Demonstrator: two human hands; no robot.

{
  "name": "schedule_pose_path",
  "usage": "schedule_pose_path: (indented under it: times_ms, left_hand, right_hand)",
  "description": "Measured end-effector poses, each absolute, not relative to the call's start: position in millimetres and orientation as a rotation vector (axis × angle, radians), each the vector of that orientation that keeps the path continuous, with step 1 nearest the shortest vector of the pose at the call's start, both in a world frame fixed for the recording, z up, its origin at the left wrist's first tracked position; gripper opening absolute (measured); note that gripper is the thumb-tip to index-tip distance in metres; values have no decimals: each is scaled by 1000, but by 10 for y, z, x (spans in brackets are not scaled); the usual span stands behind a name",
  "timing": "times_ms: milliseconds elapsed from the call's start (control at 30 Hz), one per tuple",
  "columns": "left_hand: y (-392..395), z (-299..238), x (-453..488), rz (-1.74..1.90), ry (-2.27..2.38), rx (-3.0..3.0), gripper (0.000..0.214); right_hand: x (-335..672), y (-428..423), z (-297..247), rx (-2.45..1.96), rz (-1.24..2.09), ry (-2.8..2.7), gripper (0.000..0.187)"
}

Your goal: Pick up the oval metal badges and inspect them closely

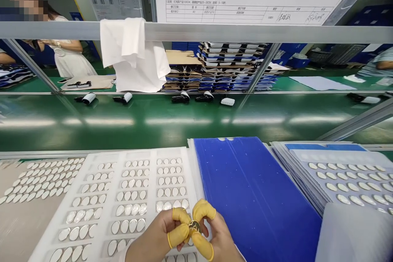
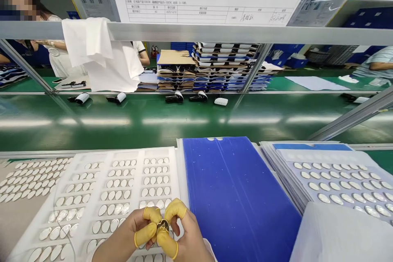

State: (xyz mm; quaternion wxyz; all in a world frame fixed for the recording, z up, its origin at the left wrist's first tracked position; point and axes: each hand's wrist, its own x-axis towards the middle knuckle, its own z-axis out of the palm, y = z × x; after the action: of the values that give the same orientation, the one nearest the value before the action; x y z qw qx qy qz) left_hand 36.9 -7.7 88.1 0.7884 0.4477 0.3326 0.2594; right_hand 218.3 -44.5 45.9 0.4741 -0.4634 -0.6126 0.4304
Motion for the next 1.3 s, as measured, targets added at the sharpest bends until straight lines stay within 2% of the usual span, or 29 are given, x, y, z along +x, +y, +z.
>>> schedule_pose_path:
  times_ms: [133, 267, 400, 567, 667, 833, 1000, 1167, 1300]
  left_hand:
    - [-64, 890, 376, 468, 784, 1000, 47]
    - [-105, 836, 381, 485, 771, 1041, 39]
    - [-129, 820, 389, 531, 744, 1017, 40]
    - [-106, 879, 374, 563, 724, 978, 41]
    - [-100, 901, 378, 563, 701, 978, 41]
    - [-92, 886, 375, 513, 783, 1008, 38]
    - [-67, 804, 318, 534, 867, 1155, 25]
    - [-61, 767, 290, 519, 940, 1392, 9]
    - [-85, 740, 264, 591, 965, 1600, 22]
  right_hand:
    - [2159, -390, 561, -1179, 1053, -1573, 24]
    - [2154, -334, 526, -1071, 961, -1537, 38]
    - [2188, -329, 496, -1021, 1045, -1447, 49]
    - [2201, -351, 526, -937, 1045, -1463, 43]
    - [2168, -355, 556, -861, 992, -1553, 53]
    - [2125, -345, 626, -875, 634, -1710, 34]
    - [2151, -312, 639, -1012, 246, -1875, 27]
    - [2122, -264, 617, -966, 112, -1912, 18]
    - [2106, -284, 518, -1064, 232, -1915, 21]
